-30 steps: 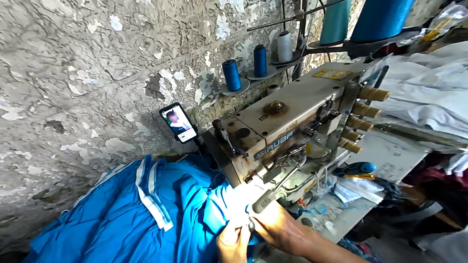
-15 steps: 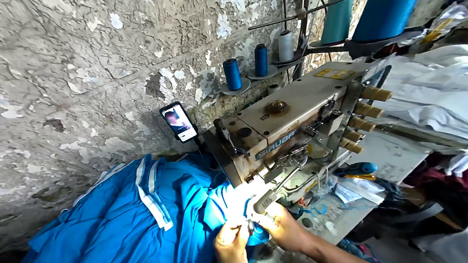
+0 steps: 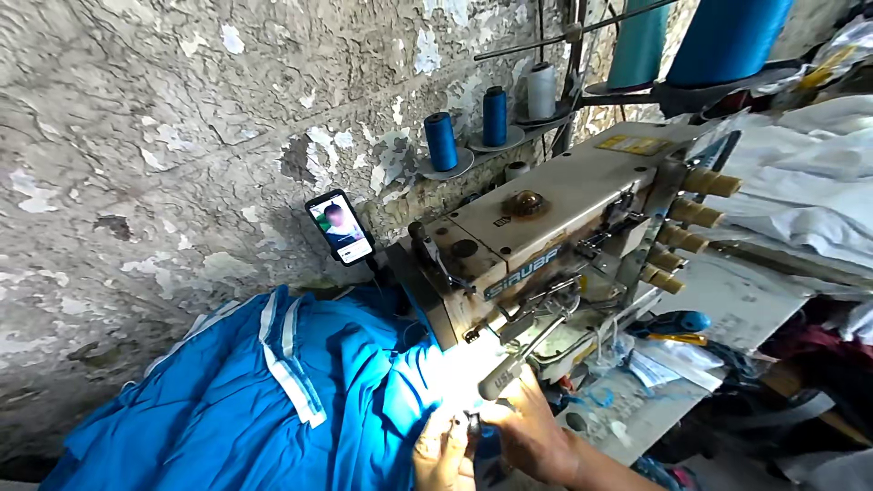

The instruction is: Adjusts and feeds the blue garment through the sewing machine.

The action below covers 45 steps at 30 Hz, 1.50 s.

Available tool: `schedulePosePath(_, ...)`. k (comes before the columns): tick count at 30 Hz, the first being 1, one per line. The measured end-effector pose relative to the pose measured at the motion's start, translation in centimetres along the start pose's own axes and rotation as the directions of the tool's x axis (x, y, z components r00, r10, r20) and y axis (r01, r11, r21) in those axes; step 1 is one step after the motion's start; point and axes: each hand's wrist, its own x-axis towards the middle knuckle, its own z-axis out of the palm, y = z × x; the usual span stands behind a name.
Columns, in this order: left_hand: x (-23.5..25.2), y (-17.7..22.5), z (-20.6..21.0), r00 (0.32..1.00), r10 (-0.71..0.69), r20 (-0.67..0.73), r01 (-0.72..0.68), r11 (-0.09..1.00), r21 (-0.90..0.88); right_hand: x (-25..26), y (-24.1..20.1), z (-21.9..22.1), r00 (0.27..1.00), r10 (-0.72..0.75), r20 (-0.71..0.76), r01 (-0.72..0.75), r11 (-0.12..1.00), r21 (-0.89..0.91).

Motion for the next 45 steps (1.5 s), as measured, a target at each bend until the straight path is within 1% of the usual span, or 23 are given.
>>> schedulePosePath(2,0.0,-0.2,-0.2,0.999,0.037,0.023,-0.038,0.999,0.022,0.0,-0.2,0.1,0.999,0.034,0.015,-0.036,0.996,0.083)
schedulePosePath(4,0.0,-0.7,-0.3,0.991,0.135,0.020,-0.136,0.985,0.102,0.1,-1.1,-0.1,0.989,0.147,0.029,-0.149,0.958,0.243)
schedulePosePath(6,0.3,-1.2,-0.8,0.968,0.250,0.037,-0.252,0.947,0.201,0.1,-1.8,0.0,0.958,0.287,0.013,-0.271,0.887,0.374)
schedulePosePath(8,0.4,-1.3,-1.2,0.954,0.292,0.072,-0.301,0.916,0.264,0.1,-1.9,-0.1,0.923,0.384,0.037,-0.356,0.810,0.465)
schedulePosePath(10,0.5,-1.3,-1.7,0.937,0.318,0.141,-0.348,0.877,0.333,0.3,-1.9,-0.5,0.890,0.447,0.088,-0.421,0.732,0.537)
schedulePosePath(12,0.7,-1.5,-2.2,0.908,0.362,0.210,-0.418,0.814,0.403,0.2,-1.8,-0.8,0.863,0.484,0.146,-0.465,0.646,0.605)
schedulePosePath(14,0.9,-1.6,-2.4,0.888,0.389,0.247,-0.460,0.772,0.438,0.2,-1.9,-1.0,0.840,0.515,0.171,-0.498,0.606,0.620)
schedulePosePath(16,1.1,-1.6,-2.4,0.883,0.395,0.255,-0.470,0.752,0.462,0.6,-2.2,-1.1,0.828,0.540,0.149,-0.521,0.644,0.560)
schedulePosePath(20,1.2,-1.9,-2.5,0.889,0.398,0.226,-0.457,0.756,0.468,0.7,-2.3,-1.0,0.874,0.482,0.067,-0.460,0.774,0.435)
schedulePosePath(21,1.2,-1.9,-2.4,0.886,0.404,0.227,-0.463,0.741,0.486,0.9,-2.4,-1.2,0.880,0.471,0.064,-0.454,0.794,0.405)
schedulePosePath(24,1.1,-1.7,-2.2,0.882,0.403,0.244,-0.468,0.695,0.545,2.7,-3.9,-3.3,0.868,0.481,0.122,-0.494,0.812,0.311)
schedulePosePath(25,1.1,-1.7,-2.1,0.883,0.399,0.246,-0.466,0.689,0.555,2.7,-3.9,-3.4,0.881,0.457,0.120,-0.471,0.834,0.286)
schedulePosePath(28,1.2,-1.9,-2.3,0.880,0.407,0.246,-0.473,0.693,0.544,0.7,-2.4,-1.6,0.955,0.293,0.042,-0.294,0.927,0.230)
schedulePosePath(30,1.2,-2.2,-2.2,0.870,0.428,0.245,-0.490,0.691,0.531,0.6,-2.3,-1.3,0.963,0.268,0.037,-0.270,0.941,0.206)
schedulePosePath(34,1.4,-2.6,-2.2,0.829,0.505,0.242,-0.546,0.632,0.549,1.1,-2.6,-1.1,0.953,0.304,0.015,-0.301,0.933,0.197)
schedulePosePath(38,1.8,-3.3,-2.5,0.753,0.593,0.284,-0.641,0.564,0.520,1.3,-3.0,-0.7,0.929,0.369,0.011,-0.365,0.916,0.168)
schedulePosePath(41,1.8,-3.4,-2.4,0.748,0.603,0.277,-0.644,0.559,0.522,1.1,-2.8,-0.4,0.939,0.345,0.003,-0.340,0.924,0.172)
schedulePosePath(43,1.9,-3.4,-2.4,0.753,0.598,0.274,-0.634,0.547,0.547,1.0,-2.7,-0.3,0.947,0.321,0.023,-0.320,0.932,0.168)
schedulePosePath(45,1.9,-3.3,-2.5,0.765,0.586,0.267,-0.620,0.561,0.549,0.9,-2.8,-0.3,0.949,0.312,0.050,-0.316,0.937,0.149)
